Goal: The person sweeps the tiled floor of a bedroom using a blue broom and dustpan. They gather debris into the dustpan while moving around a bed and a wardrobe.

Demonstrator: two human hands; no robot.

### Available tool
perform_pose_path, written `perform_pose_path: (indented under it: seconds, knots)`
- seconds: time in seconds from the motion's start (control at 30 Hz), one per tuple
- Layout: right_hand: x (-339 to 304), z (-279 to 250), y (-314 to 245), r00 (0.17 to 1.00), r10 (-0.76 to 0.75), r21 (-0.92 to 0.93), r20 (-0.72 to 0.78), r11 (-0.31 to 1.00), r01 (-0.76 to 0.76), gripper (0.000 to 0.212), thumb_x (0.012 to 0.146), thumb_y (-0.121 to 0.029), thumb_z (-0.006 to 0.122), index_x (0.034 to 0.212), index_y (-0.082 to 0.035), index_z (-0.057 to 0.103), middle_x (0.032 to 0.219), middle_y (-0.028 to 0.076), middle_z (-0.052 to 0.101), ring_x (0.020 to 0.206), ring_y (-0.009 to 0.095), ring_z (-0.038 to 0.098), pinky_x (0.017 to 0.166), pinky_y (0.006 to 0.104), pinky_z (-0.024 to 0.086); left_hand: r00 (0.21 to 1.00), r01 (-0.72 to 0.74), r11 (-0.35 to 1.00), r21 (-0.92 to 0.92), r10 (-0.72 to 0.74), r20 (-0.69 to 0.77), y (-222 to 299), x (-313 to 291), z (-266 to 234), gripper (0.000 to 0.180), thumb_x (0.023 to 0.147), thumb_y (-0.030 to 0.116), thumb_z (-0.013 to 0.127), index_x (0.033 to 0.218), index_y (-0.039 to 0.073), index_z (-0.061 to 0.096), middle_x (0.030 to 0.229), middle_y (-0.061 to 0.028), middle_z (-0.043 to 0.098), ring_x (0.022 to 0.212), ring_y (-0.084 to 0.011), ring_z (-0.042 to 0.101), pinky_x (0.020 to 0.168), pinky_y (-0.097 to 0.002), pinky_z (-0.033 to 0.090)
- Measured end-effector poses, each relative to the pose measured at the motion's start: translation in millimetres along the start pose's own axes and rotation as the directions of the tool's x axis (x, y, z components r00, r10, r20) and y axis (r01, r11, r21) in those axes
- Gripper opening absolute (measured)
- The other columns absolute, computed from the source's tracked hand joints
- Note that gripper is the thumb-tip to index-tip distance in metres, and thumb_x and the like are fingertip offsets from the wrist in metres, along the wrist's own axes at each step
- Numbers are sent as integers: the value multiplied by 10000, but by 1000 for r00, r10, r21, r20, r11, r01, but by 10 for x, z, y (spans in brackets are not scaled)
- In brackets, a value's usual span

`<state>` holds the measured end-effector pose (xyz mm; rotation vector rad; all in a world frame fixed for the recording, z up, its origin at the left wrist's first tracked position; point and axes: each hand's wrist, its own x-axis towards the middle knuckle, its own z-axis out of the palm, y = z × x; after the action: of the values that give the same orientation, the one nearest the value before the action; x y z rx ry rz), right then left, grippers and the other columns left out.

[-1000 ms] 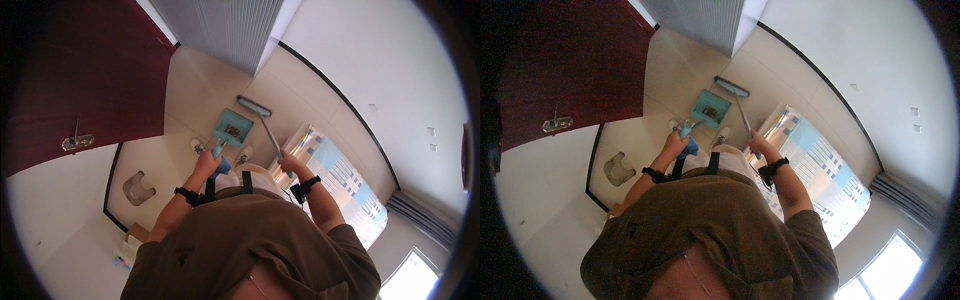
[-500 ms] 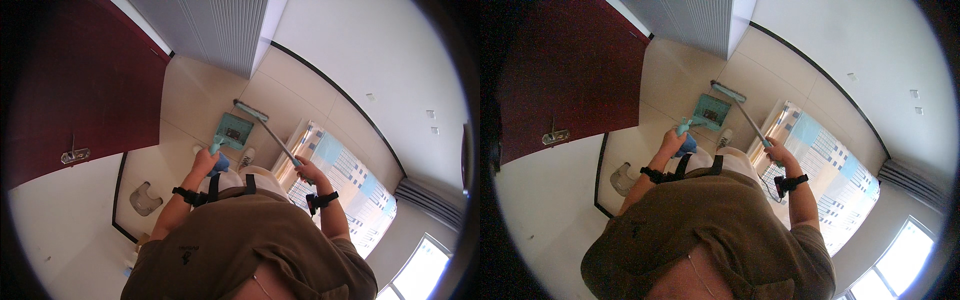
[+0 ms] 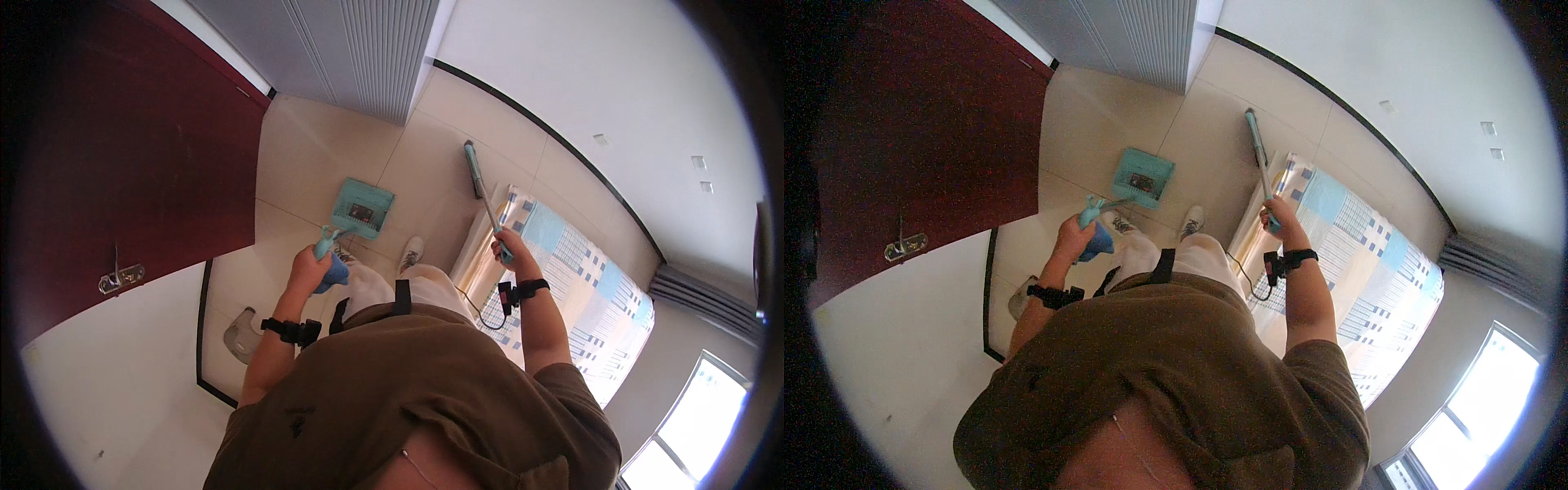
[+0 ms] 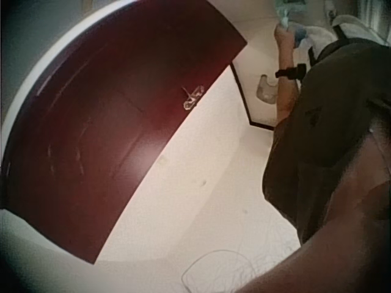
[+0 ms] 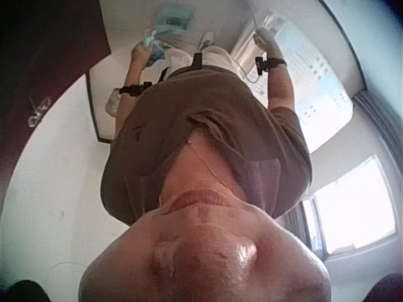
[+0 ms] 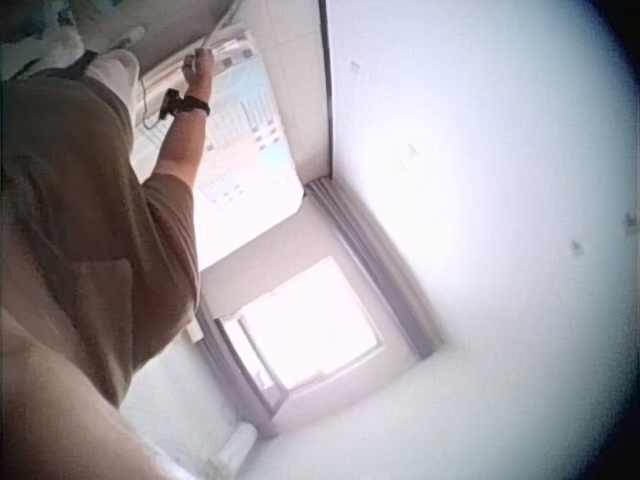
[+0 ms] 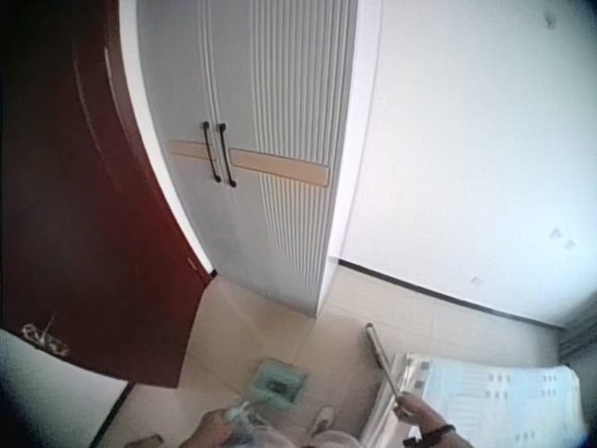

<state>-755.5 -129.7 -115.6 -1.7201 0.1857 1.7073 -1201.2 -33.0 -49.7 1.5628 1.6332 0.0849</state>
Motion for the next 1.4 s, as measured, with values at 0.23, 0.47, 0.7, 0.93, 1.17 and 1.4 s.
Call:
perform_pose_path:
  seconds: [0.23,0.47,0.7,0.93,1.17,1.4]
  knots:
    - [82,810,608,994,71,180,77,980,-84,108,792,-117,454,796,-174,363,544,-19,396,424,82,430,358,237,347,1000,-8,1000,-6,8,5,-445,222,-344,320,733,243,574,864,-49,555,788,-234,576,744,-365,565,653,-407,442]
    - [-136,1797,727,965,153,64,215,983,-170,158,791,-80,422,923,-138,357,592,19,419,419,109,409,376,253,361,999,-39,998,49,38,24,-751,453,-685,317,736,240,571,863,-50,553,773,-224,576,740,-357,568,646,-401,440]
    - [-101,2016,509,961,107,-102,256,991,-83,414,797,-116,451,1197,-130,345,604,38,465,425,124,431,361,270,358,996,-94,996,-13,94,2,-873,575,-1009,309,743,237,566,860,-49,553,756,-215,579,723,-342,573,633,-389,442]
    - [64,2289,-125,991,-59,-630,117,767,120,549,787,-135,483,1292,-96,273,611,58,483,434,142,462,356,284,367,999,-40,994,-97,38,-22,-1058,735,-1140,300,746,225,561,882,-43,556,756,-208,580,713,-321,578,625,-370,444]
    - [731,2872,-245,973,-140,-683,183,694,228,273,765,-113,514,1003,-27,413,577,69,464,459,176,492,376,329,390,998,-57,995,-78,55,-33,-1241,930,-1243,300,743,231,557,864,-43,562,767,-224,583,733,-346,579,627,-384,447]
    - [751,3022,707,974,-86,-867,209,444,225,498,764,-121,516,1205,-16,308,616,111,547,531,205,559,421,344,434,994,-87,994,-58,83,-72,-1287,1041,-1292,300,734,234,566,831,-50,557,761,-235,577,720,-378,566,620,-404,448]
